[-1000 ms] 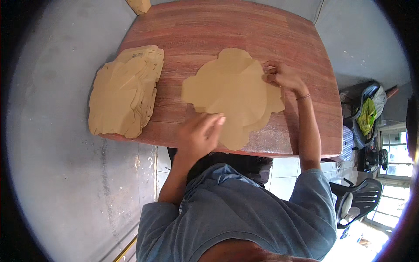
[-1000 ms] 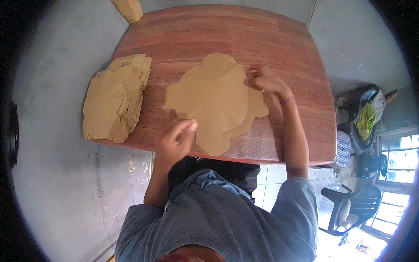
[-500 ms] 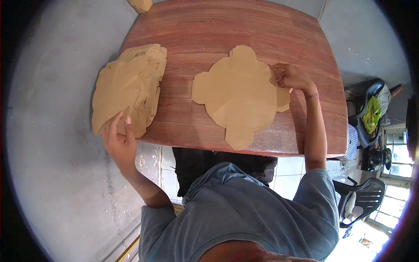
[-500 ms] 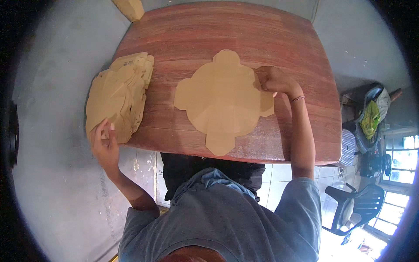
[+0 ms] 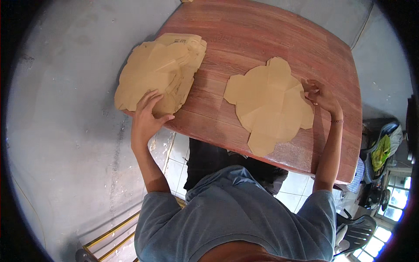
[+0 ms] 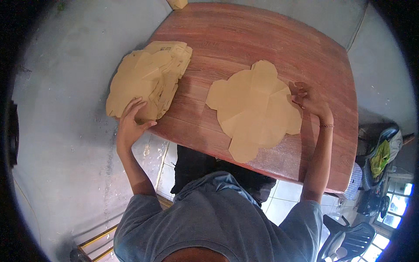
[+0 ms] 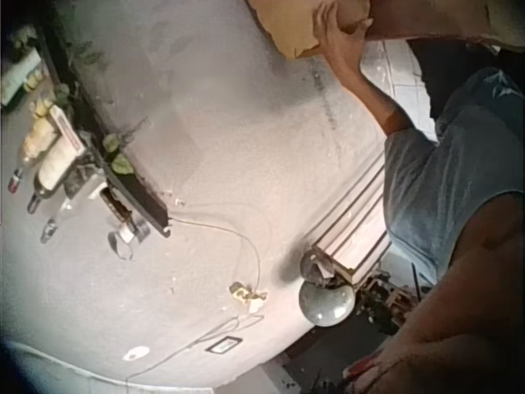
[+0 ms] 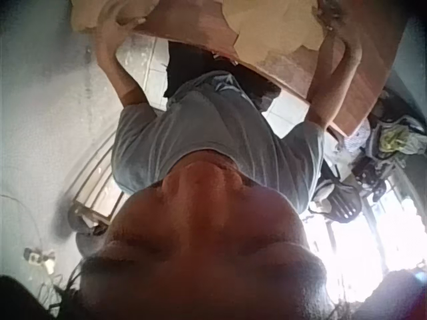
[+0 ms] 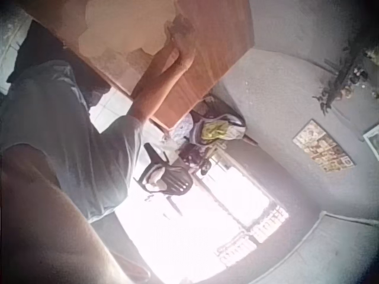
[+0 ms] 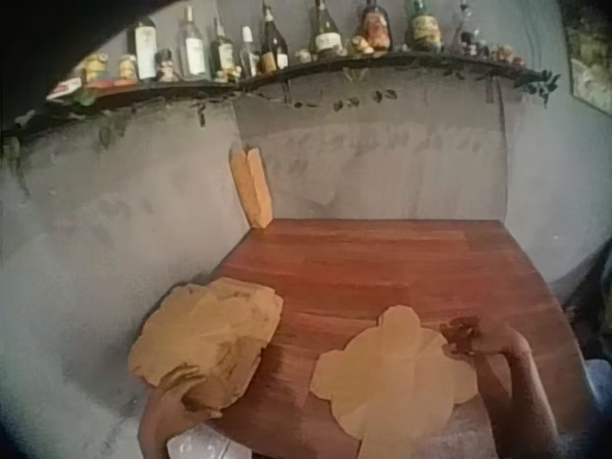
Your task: Assemble flat-packed paper food containers into boxes and stack them.
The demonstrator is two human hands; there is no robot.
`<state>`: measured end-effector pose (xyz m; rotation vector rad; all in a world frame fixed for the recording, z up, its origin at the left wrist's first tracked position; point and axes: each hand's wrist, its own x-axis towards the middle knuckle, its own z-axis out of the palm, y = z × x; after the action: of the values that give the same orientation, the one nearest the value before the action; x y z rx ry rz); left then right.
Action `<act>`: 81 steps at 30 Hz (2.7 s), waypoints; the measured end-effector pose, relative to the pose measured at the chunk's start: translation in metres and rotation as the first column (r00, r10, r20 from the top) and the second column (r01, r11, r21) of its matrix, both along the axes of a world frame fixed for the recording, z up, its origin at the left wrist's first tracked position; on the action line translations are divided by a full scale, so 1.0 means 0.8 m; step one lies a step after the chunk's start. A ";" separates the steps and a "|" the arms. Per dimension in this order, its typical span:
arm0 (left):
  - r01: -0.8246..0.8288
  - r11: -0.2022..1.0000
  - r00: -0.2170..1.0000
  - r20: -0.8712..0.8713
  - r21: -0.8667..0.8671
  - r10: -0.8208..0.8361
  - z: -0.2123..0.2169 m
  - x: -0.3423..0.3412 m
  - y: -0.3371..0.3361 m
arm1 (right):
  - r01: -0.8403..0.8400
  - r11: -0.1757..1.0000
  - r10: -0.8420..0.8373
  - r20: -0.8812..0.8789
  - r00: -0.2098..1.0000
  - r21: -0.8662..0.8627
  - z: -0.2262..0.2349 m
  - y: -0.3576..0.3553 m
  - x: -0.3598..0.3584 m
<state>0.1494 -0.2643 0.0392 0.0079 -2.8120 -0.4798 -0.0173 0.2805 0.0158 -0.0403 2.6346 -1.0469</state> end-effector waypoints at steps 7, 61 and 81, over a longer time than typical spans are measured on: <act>-0.004 1.000 1.000 -0.019 0.031 0.005 -0.010 -0.005 -0.015 | -0.074 0.997 0.072 -0.059 0.996 -0.026 -0.020 0.018 -0.008; -0.008 0.803 0.948 0.261 0.595 -0.184 0.010 -0.057 -0.110 | -0.038 0.998 0.038 -0.018 0.999 -0.040 -0.001 -0.008 0.002; -0.236 0.963 0.855 -0.444 0.129 0.269 0.085 -0.061 -0.125 | -0.083 0.996 0.080 -0.115 0.990 -0.020 -0.017 -0.002 -0.004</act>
<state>0.1006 -0.3644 0.1070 0.2455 -2.2838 -0.4473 -0.0206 0.2787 0.0026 -0.2177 2.6956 -1.0793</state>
